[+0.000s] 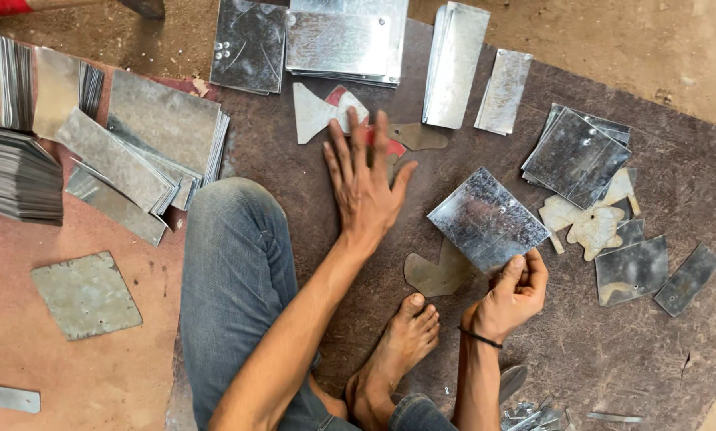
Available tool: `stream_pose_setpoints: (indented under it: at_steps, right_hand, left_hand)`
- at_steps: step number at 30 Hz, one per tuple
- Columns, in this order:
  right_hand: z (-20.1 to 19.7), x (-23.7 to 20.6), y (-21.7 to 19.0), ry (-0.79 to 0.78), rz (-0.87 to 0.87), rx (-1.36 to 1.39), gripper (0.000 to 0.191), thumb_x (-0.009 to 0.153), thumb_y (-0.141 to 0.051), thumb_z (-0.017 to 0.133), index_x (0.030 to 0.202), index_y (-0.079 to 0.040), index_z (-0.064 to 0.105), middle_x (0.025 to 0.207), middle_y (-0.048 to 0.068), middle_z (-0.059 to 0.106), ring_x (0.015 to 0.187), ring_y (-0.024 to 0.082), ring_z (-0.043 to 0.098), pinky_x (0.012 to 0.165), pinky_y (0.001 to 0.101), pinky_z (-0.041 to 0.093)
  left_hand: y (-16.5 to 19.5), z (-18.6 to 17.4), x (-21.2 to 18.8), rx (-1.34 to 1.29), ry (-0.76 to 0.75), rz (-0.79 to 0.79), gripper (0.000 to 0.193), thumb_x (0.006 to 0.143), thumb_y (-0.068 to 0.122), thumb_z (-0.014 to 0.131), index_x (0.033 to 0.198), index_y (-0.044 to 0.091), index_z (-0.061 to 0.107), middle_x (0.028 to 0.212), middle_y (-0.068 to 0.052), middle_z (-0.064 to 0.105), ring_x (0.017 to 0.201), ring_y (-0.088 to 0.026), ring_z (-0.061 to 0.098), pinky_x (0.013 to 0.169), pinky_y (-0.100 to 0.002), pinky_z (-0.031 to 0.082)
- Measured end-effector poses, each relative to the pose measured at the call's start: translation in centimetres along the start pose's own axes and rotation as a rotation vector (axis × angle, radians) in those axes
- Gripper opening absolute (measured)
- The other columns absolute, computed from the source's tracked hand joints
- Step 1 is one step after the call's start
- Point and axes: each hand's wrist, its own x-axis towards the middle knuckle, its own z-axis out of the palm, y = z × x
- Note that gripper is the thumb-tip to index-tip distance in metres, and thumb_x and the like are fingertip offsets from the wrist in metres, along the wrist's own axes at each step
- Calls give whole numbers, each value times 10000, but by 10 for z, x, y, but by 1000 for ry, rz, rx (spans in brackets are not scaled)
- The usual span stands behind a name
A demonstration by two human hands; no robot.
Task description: The person sits on the floor of a workshop and traces around a shaped metal template onto small galvanized sheet pieces using a pointed scribe. They then cut the sheet metal along the marked lines with shears, set finished pieces aside, and stack completed pieces with others.
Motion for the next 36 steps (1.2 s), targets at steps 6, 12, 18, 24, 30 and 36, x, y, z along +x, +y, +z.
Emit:
stream_pose_setpoints:
  at_steps: [6,12,18,24,30,36]
  right_hand:
    - [5,-5,-19,-29,25,51,259,1093,-133,633,1295,24,593,878,-48,611,700,7,506,607,177,404]
    - [52,0,-15,-207,21,-98,270,1051,-143,665,1274,6,630,898,-6,592,666,39,489,559,193,402]
    - [171,-43,-10,-576,-54,-56,267,1023,-127,643,1263,-12,667,1113,62,720,981,139,679,859,287,559]
    - [163,-41,-55,-545,-351,-316,198,1008,-124,672,1174,-54,754,1102,108,775,975,149,739,854,291,581]
    - [32,50,-54,-142,-444,-554,160,982,-76,693,1134,-51,738,1033,107,740,920,210,733,830,318,582]
    - [-35,155,-25,3,-450,-928,580,938,-351,843,1330,1,600,1319,185,615,1250,345,580,1082,465,466]
  left_hand:
    - [8,-2,-1,-274,-107,111,891,1007,576,566,1649,103,168,1710,-229,123,1597,-433,102,1304,-590,104]
    - [-6,-105,-38,-379,129,-48,578,1070,268,565,1580,55,394,1700,-204,335,1631,-382,274,1352,-509,226]
    - [-42,-189,-45,-318,424,-69,375,1046,65,646,1377,-12,489,1493,-226,503,1450,-404,462,1228,-507,379]
    - [-30,-187,-40,-213,419,62,342,965,5,671,1283,13,547,1342,-175,605,1302,-380,563,1135,-499,439]
    - [-14,-140,-60,-348,12,338,236,895,-14,712,1125,33,692,1101,-86,701,1061,-295,689,888,-417,534]
    - [34,-82,-94,-290,-355,521,618,768,246,775,1314,16,598,1308,-158,605,1167,-357,562,904,-465,476]
